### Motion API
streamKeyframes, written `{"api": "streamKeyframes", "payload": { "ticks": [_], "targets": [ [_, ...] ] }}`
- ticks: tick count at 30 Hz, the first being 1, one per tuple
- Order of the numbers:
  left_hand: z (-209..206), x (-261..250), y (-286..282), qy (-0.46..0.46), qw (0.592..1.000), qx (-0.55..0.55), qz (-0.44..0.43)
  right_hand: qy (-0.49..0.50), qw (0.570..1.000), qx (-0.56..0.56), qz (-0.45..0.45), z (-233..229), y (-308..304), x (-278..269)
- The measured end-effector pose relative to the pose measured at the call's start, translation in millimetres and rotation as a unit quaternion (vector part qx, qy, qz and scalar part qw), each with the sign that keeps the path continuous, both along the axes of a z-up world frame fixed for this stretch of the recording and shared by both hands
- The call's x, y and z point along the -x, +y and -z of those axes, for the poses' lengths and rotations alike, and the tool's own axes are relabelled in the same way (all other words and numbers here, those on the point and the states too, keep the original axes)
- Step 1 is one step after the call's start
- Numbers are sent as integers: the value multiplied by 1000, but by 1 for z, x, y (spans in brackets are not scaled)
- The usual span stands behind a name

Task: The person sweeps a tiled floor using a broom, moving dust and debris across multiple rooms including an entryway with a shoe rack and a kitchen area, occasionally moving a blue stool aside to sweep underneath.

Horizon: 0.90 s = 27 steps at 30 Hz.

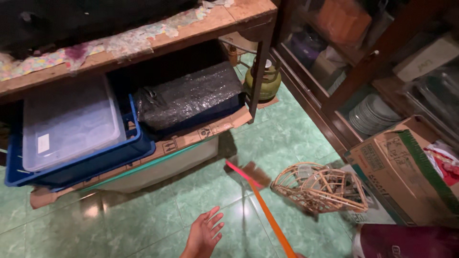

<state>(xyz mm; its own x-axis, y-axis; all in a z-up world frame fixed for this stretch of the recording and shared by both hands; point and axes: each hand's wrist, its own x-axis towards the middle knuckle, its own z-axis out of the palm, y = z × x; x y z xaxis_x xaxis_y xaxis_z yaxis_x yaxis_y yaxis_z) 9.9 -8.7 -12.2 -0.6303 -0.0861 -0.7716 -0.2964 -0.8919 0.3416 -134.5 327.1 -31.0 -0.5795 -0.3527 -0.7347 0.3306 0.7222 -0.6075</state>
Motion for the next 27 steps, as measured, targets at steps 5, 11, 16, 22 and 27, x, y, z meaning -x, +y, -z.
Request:
{"api": "streamKeyframes", "payload": {
  "ticks": [5,11,16,22,27],
  "targets": [
    [16,-14,-7,-7,1000,-14,-6,114,991,61,-19,-51,-1,-9],
    [12,-31,-4,-33,999,-6,-17,252,967,15,-34,-78,-167,39],
    [10,-47,-8,-14,999,-14,-35,221,971,-70,-50,-14,-176,69],
    [-5,-65,-19,14,999,1,-52,296,926,-187,-138,75,-95,-25],
    [-36,-83,-22,43,997,18,-68,139,974,-128,-122,19,-14,-97]
  ]
}}
